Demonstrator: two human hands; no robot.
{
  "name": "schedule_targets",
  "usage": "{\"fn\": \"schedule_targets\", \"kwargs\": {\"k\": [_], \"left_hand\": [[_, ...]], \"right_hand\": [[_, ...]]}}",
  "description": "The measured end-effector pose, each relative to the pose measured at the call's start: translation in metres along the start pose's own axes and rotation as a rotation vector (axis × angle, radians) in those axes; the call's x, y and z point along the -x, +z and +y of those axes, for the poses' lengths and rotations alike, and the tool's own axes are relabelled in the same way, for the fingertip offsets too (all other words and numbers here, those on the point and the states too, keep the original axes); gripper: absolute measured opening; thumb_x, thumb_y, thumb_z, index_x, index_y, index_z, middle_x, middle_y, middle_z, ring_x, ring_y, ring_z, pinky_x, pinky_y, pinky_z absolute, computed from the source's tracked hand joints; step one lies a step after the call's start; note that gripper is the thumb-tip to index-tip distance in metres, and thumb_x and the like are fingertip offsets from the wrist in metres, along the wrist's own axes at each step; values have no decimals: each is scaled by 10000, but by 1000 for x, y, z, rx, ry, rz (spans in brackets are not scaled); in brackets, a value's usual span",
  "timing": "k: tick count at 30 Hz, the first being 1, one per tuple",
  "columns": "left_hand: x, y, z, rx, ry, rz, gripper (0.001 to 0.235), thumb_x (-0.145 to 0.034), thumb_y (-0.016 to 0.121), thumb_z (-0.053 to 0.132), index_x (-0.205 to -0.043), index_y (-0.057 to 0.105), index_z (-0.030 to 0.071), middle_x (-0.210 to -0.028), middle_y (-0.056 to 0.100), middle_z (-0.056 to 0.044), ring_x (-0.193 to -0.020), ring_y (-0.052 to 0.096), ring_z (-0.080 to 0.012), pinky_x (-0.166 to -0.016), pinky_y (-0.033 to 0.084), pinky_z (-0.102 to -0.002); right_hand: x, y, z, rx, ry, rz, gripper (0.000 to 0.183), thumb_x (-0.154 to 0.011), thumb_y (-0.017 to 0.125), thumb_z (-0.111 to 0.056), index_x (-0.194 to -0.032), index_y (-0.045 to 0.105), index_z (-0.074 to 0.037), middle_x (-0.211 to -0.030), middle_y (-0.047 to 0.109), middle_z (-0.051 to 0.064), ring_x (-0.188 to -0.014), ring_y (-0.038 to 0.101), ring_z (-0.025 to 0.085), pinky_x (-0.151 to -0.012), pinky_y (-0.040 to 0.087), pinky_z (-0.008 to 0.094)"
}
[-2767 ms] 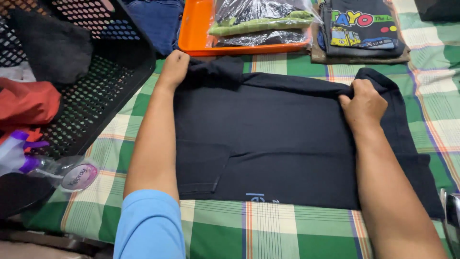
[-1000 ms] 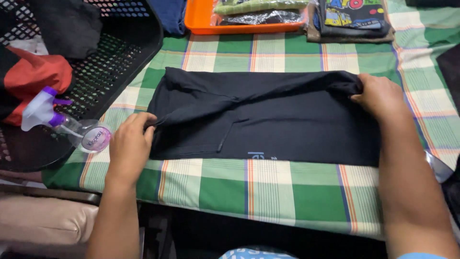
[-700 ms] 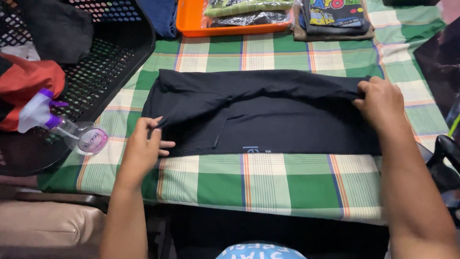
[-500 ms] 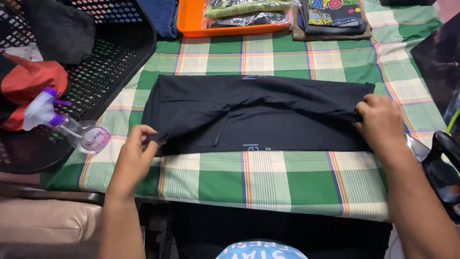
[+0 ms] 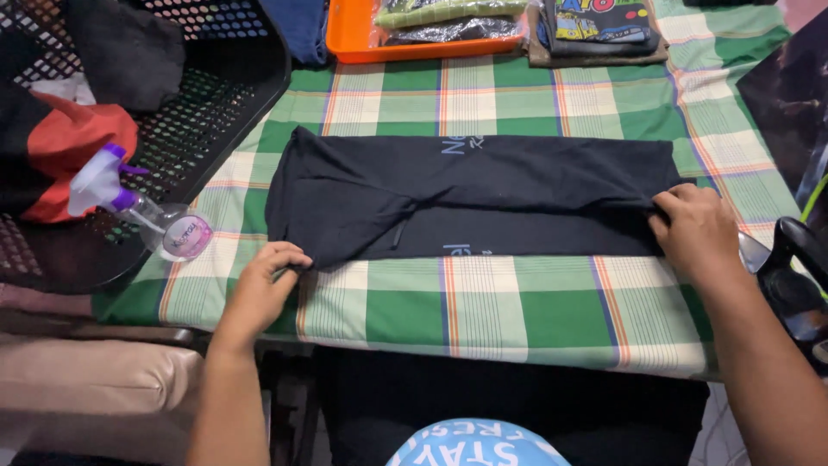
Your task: Ironing a black garment on a flat surface and then folding it into a neat rectangle.
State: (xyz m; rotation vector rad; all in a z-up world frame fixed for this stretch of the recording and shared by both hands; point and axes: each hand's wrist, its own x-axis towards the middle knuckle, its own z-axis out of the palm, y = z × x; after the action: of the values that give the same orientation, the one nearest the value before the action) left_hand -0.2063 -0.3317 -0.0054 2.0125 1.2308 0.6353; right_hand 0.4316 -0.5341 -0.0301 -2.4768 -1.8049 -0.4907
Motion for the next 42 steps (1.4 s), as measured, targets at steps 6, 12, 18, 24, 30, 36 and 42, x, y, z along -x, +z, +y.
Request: {"fn": "schedule_targets", "kwargs": {"k": [6, 12, 18, 24, 30, 36, 42], "left_hand": [[18, 43, -29, -355, 123, 100, 434, -870, 778, 284, -1257, 714, 99, -1220, 598, -104, -1116, 559, -330, -1011, 443, -430], [28, 73, 17, -357, 7, 102, 348, -827, 654, 71, -1104, 787, 235, -1603, 353, -106, -1320, 523, -375, -1118, 106, -765], [39, 92, 21, -311, 79, 387, 339, -821, 594, -19, -953, 759, 247, -1493, 552, -97, -930, 673, -341, -1157, 105, -778], [45, 90, 16, -407, 21, 473, 454, -889, 598, 20, -1281, 705, 223, -1274, 710, -5, -940, 624, -322, -1189, 259, -556], [45, 77, 27, -886, 35, 385, 310, -866, 752, 244, -1171, 798, 280, -1247, 719, 126, -986, 583, -278, -754, 385, -449], [25, 66, 21, -718, -249, 29, 388, -1021, 444, 222, -1322, 688, 220, -1370, 661, 20, -1100, 699, -308, -823, 580, -518], [4, 54, 40, 292, -180, 328, 299, -967, 428, 71, -1203, 612, 79, -1238, 718, -86, -1032, 687, -184, -882, 549, -298]], "right_hand": [[37, 28, -25, 72, -26, 282, 165, -952, 690, -201, -1110, 733, -175, -1193, 728, 13, -994, 648, 301, -792, 509, 431], [40, 33, -26, -3, 12, 368, 157, -965, 776, -214, -1107, 789, -149, -1291, 718, 109, -1123, 634, 355, -873, 503, 491], [41, 30, -26, -20, -18, 422, 174, -986, 767, -156, -1157, 789, -135, -1261, 707, 86, -1110, 625, 338, -887, 518, 469], [40, 34, -24, -2, -15, 466, 195, -983, 741, -132, -1176, 720, -112, -990, 678, 99, -1015, 636, 338, -853, 503, 472], [42, 1, -40, 187, -71, 555, 77, -982, 753, -156, -974, 677, -163, -1143, 739, -8, -967, 617, 259, -787, 464, 384], [51, 14, -39, 110, 124, 380, 179, -1022, 694, -261, -1195, 736, -243, -1221, 724, -44, -666, 671, 258, -508, 496, 402], [33, -5, -35, -599, 227, 361, 278, -937, 599, 39, -1209, 647, 3, -1134, 672, 177, -970, 650, 359, -906, 493, 462]]}}
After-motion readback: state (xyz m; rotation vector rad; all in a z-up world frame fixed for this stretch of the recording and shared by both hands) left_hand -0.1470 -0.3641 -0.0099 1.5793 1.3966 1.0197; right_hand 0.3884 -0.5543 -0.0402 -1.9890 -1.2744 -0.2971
